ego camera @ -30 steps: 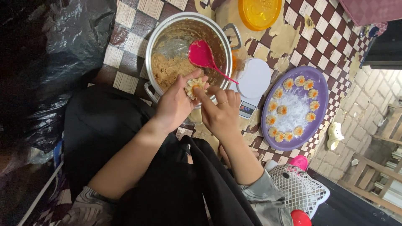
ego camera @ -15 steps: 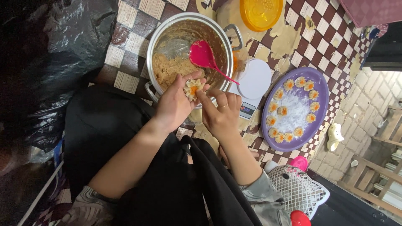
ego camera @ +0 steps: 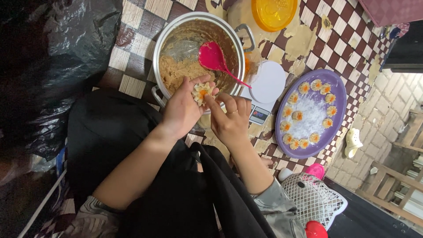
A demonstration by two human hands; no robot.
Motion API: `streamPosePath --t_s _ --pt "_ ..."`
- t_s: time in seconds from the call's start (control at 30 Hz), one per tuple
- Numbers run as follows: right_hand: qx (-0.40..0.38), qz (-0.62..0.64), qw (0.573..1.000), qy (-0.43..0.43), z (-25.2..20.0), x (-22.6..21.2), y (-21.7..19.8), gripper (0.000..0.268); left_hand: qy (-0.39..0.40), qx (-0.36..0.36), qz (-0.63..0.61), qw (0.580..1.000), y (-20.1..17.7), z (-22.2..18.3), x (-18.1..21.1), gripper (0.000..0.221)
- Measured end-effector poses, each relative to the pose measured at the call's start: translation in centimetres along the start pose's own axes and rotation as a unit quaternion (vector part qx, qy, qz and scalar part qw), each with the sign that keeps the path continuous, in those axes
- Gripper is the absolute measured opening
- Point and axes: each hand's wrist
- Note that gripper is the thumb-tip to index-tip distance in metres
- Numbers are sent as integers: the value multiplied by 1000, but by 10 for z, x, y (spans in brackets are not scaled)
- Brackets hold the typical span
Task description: A person is manually preparing small dumplings by filling dough with a mixture and placing them on a tray.
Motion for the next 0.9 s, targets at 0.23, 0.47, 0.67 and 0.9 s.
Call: streamPosePath --t_s 0.23,0.47,0.67,0.9 --pt "-7 -1 1000 -4 6 -4 0 25 -3 -1 -1 1000 -5 2 -2 69" --pt "27 85 991 98 -2 4 -5 31 -14 8 -28 999 -15 10 -7 62" --pt "26 104 986 129 -9 -1 -5 37 -13 19 -16 1000 -14 9 -7 54" --pt "-4 274 910 311 -3 -11 -9 34 -9 46 11 999 -30 13 -9 34"
Point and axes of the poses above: each hand's wrist, its own z-axis towards the middle knuckle, its own y-axis out of the palm, x = y × z, and after that the axes turned 4 degrees about z, right-handed
